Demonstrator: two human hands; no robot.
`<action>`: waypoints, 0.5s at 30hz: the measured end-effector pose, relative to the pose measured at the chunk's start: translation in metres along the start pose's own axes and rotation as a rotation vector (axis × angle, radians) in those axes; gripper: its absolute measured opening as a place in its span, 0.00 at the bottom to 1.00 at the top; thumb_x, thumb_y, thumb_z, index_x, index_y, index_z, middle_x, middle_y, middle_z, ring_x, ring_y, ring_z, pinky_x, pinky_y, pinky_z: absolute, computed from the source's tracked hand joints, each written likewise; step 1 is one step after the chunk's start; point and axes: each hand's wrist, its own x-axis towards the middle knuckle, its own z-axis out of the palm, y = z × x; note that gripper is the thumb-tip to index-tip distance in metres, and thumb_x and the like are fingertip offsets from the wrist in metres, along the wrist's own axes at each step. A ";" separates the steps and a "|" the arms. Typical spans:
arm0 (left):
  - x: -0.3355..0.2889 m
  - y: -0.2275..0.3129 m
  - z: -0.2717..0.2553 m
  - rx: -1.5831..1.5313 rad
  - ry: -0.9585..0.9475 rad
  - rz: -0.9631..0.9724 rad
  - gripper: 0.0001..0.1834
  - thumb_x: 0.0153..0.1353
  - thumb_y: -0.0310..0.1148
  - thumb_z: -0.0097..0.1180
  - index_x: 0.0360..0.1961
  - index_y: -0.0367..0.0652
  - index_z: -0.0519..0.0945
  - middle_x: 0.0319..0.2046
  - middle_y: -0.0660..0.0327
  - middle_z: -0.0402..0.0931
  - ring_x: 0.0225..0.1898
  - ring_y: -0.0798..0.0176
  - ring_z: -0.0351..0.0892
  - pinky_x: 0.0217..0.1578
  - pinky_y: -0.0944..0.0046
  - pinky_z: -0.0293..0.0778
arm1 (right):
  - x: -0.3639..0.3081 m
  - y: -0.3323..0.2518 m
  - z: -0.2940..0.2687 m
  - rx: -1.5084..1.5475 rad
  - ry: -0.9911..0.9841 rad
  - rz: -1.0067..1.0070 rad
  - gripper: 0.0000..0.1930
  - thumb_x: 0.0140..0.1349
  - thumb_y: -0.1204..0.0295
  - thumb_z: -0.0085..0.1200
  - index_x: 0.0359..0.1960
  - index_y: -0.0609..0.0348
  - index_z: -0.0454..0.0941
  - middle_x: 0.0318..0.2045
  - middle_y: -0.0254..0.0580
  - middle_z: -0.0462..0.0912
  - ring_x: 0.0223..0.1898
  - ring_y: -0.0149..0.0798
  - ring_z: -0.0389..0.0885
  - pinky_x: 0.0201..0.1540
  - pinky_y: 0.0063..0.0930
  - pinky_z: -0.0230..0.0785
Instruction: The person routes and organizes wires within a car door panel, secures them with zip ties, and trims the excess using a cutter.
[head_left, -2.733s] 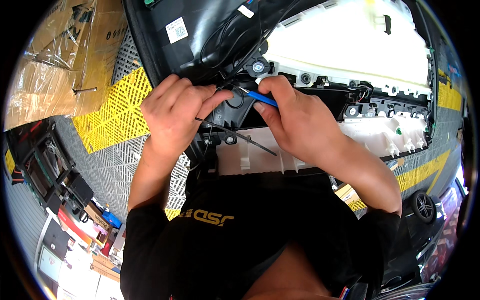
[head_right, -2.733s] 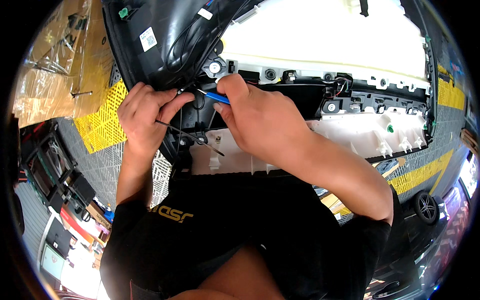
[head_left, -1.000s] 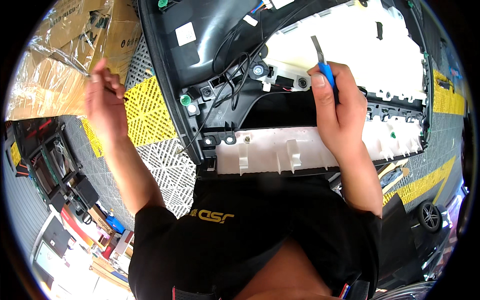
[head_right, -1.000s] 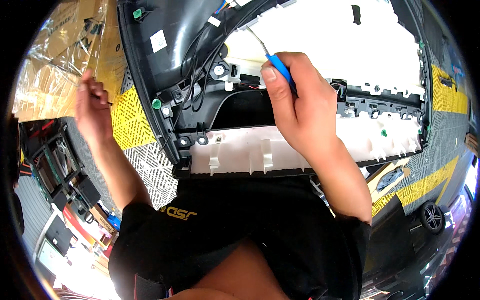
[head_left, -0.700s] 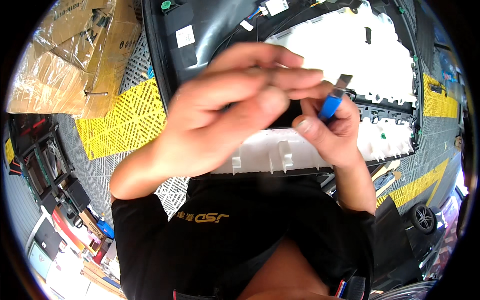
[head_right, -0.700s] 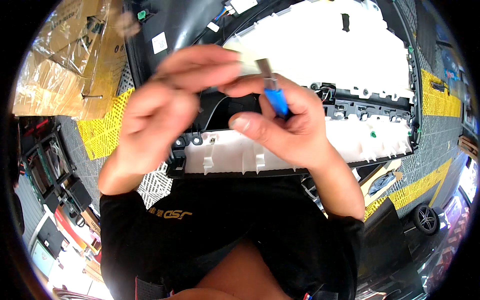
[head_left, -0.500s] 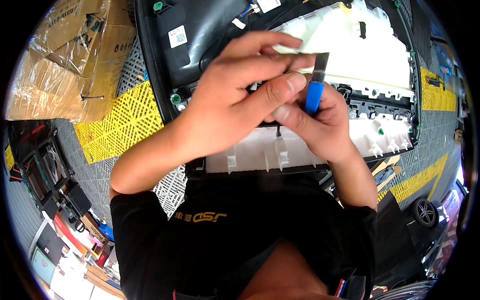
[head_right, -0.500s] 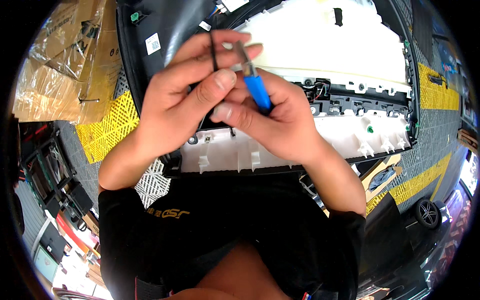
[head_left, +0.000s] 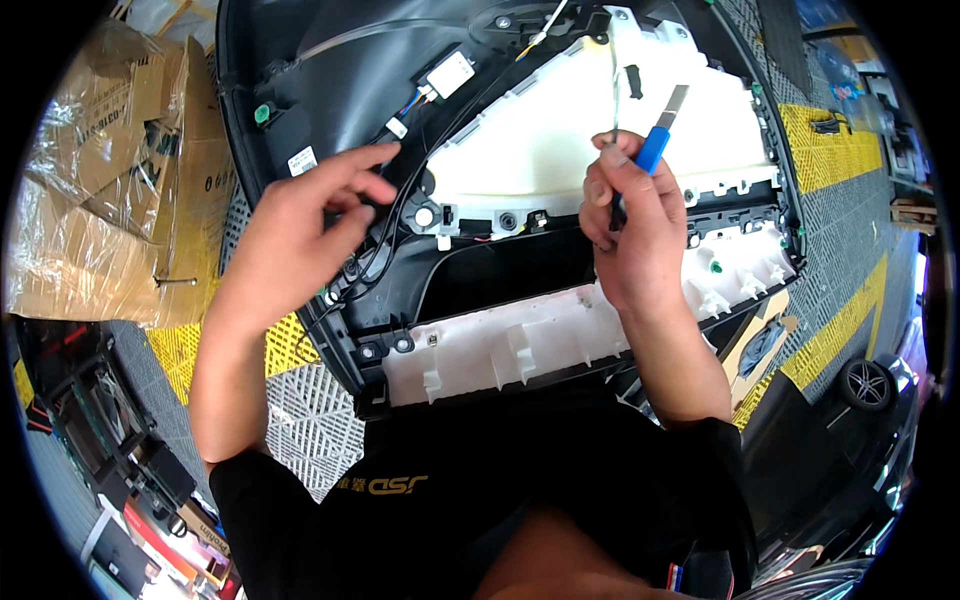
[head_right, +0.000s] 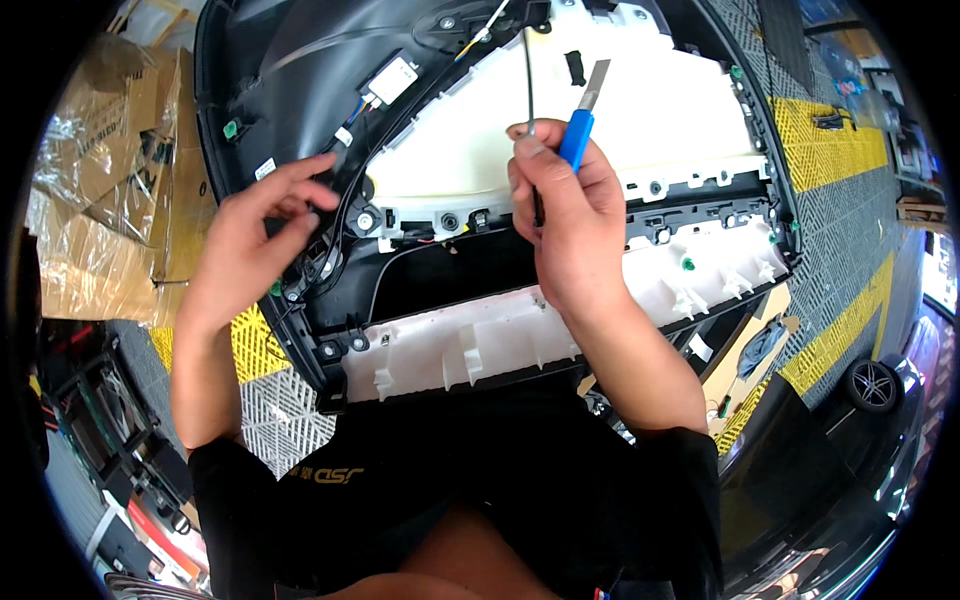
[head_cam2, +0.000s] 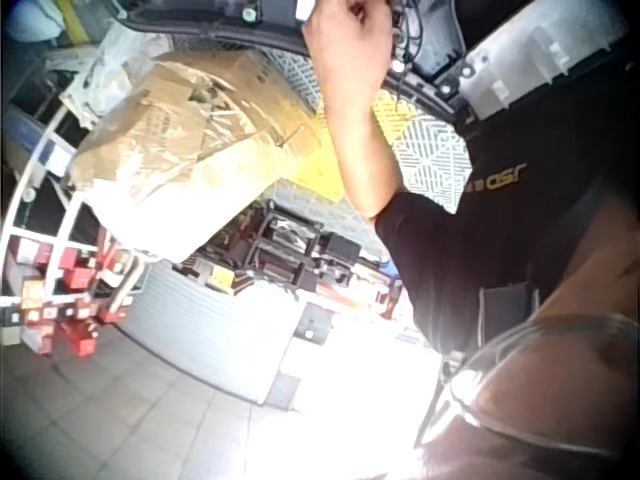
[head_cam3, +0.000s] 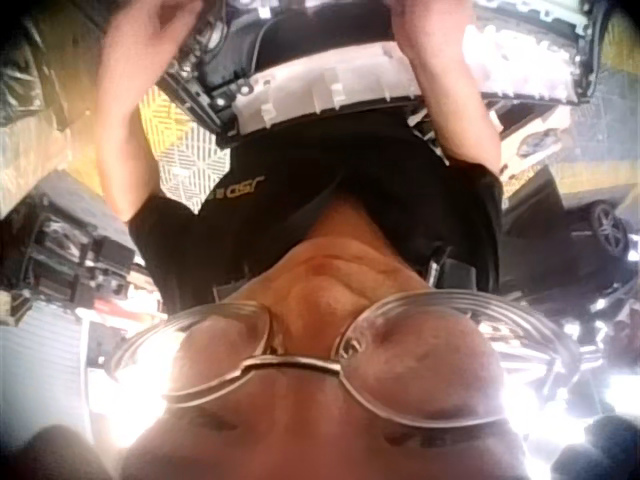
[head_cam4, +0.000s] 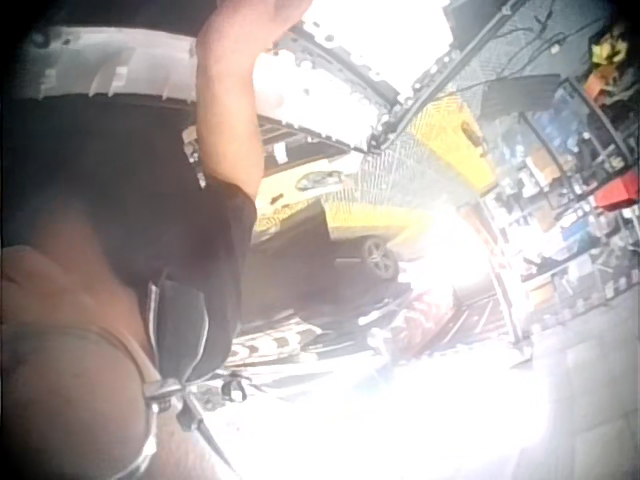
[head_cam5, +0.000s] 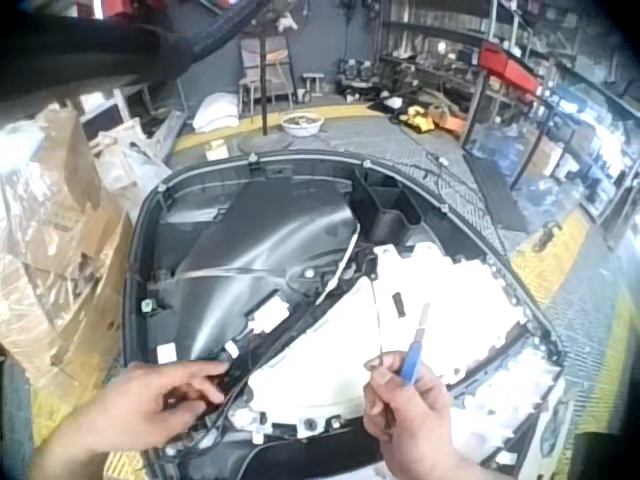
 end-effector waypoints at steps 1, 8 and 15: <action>0.002 -0.001 -0.008 -0.022 -0.015 0.023 0.30 0.70 0.12 0.57 0.73 0.38 0.80 0.48 0.60 0.88 0.47 0.71 0.82 0.54 0.67 0.78 | -0.001 -0.001 0.001 -0.009 0.007 0.002 0.09 0.79 0.69 0.60 0.54 0.57 0.84 0.30 0.30 0.80 0.25 0.19 0.68 0.23 0.17 0.55; 0.018 0.023 -0.020 0.349 0.074 0.066 0.22 0.71 0.28 0.69 0.66 0.42 0.86 0.40 0.67 0.88 0.33 0.76 0.78 0.37 0.70 0.73 | 0.000 0.001 0.000 -0.023 0.015 -0.008 0.09 0.79 0.70 0.60 0.54 0.59 0.84 0.31 0.30 0.81 0.25 0.19 0.68 0.23 0.17 0.55; 0.026 0.009 -0.002 0.457 -0.007 0.141 0.14 0.62 0.32 0.77 0.47 0.42 0.88 0.33 0.64 0.84 0.29 0.68 0.79 0.34 0.65 0.74 | -0.001 0.001 0.009 -0.092 0.084 0.004 0.10 0.81 0.70 0.57 0.55 0.61 0.82 0.28 0.30 0.75 0.22 0.21 0.62 0.23 0.19 0.52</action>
